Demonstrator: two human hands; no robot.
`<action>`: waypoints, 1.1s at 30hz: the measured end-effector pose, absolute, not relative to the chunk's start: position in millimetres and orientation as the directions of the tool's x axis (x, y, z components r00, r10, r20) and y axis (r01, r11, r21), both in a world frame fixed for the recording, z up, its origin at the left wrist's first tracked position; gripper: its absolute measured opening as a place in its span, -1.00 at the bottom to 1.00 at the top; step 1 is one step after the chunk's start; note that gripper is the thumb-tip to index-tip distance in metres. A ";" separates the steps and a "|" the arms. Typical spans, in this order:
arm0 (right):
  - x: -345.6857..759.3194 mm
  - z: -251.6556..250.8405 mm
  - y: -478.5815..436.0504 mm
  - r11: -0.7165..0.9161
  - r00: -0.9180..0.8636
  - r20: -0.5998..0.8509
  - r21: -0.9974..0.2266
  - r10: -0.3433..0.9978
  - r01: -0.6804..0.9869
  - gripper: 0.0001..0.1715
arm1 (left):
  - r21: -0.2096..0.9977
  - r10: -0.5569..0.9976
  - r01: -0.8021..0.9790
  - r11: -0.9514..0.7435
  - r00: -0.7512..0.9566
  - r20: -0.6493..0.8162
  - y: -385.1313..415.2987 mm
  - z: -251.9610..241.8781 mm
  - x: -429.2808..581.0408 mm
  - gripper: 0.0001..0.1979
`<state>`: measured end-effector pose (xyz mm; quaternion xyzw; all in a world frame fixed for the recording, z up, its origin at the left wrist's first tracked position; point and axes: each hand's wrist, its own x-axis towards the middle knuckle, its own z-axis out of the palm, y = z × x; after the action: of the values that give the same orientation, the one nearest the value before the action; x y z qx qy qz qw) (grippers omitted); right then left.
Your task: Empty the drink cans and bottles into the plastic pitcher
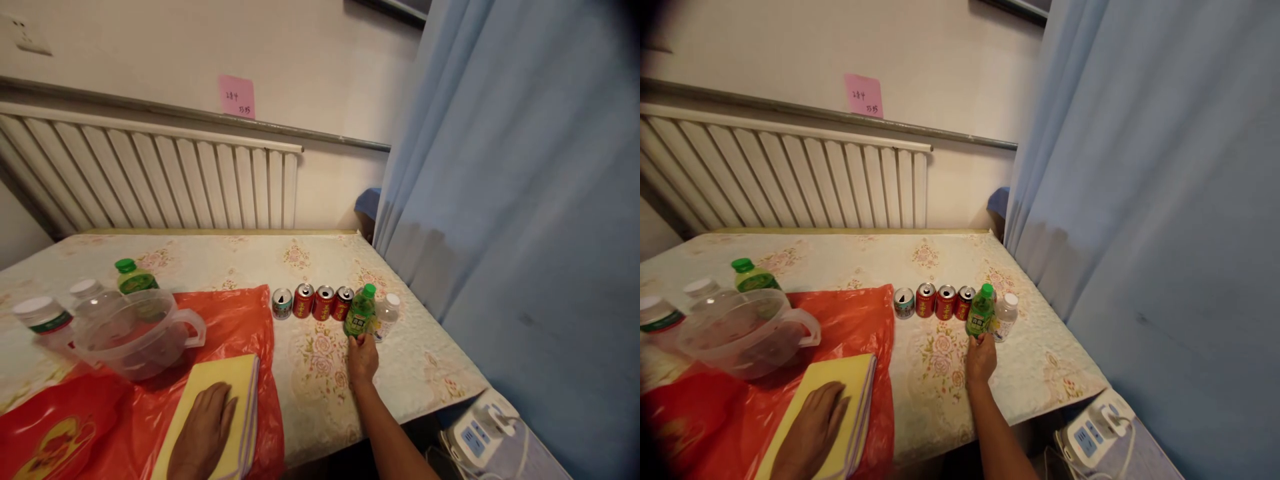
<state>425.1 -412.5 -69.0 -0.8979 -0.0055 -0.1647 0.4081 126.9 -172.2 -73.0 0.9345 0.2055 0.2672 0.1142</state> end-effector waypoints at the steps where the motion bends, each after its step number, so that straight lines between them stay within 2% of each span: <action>1: 424.8 -68.3 -412.5 -0.666 0.946 0.298 -0.732 -0.124 0.144 -0.82 | 0.321 0.445 0.324 -0.890 0.771 0.455 -172.8 -72.5 126.9 -0.64; 21: 420.8 -65.2 -414.7 -0.717 0.957 0.274 -0.686 -0.094 0.126 -0.80 | 0.325 0.458 0.338 -0.883 0.770 0.444 -179.3 -70.3 125.5 -0.71; 33: 407.3 -59.8 -419.0 -0.781 0.979 0.198 -0.619 -0.050 0.085 -0.74 | 0.393 0.516 0.370 -0.841 0.767 0.381 -195.1 -53.2 121.3 -0.82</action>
<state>407.3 -419.0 -59.8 -0.9380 -0.0093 -0.1023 0.3311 121.3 -195.1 -53.2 0.9281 0.2387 0.2436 0.1493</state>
